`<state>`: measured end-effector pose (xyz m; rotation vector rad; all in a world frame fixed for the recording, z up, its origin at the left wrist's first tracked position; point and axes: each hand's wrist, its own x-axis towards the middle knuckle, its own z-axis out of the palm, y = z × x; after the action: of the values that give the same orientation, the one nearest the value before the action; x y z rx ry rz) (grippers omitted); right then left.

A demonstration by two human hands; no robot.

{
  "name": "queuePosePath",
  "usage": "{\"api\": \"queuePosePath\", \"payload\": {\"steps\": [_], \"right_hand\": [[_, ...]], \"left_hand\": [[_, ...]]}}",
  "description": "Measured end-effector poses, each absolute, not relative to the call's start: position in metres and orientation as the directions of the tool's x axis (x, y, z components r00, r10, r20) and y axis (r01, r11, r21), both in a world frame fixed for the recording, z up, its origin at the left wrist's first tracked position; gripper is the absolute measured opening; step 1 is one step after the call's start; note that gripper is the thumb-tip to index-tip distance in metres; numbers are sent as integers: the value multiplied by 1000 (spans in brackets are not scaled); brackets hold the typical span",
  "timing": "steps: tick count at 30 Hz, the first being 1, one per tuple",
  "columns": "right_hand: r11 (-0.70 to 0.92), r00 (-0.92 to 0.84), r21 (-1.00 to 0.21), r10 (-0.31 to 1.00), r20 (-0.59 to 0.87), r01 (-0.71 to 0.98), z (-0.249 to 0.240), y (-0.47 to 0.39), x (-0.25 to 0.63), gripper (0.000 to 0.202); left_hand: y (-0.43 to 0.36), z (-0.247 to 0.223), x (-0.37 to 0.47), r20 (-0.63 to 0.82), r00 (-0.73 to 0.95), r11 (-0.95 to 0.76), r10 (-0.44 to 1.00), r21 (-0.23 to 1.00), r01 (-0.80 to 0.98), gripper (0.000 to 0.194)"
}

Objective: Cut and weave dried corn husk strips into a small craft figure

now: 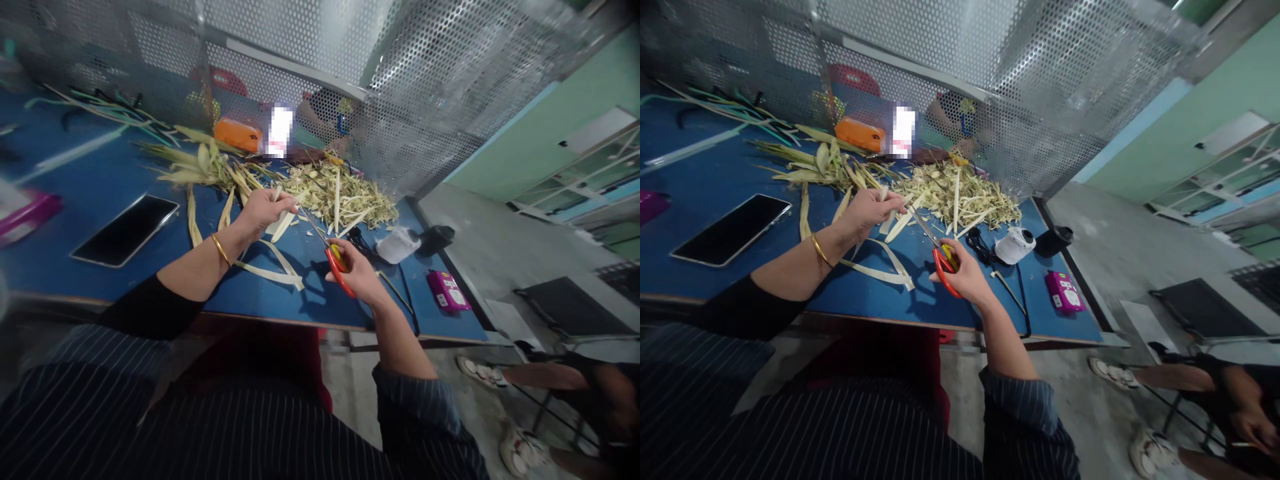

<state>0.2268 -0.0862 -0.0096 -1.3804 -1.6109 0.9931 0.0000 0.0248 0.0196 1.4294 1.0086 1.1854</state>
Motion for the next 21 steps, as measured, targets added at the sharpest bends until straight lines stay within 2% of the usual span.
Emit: {"api": "queuePosePath", "payload": {"steps": [7, 21], "right_hand": [[123, -11, -911, 992, 129, 393, -19, -80, 220, 59], [185, 31, -893, 976, 217, 409, -26, -82, 215, 50]], "left_hand": [[24, 18, 2, 164, 243, -187, 956, 979, 74, 19], [28, 10, 4, 185, 263, -229, 947, 962, 146, 19]]}}
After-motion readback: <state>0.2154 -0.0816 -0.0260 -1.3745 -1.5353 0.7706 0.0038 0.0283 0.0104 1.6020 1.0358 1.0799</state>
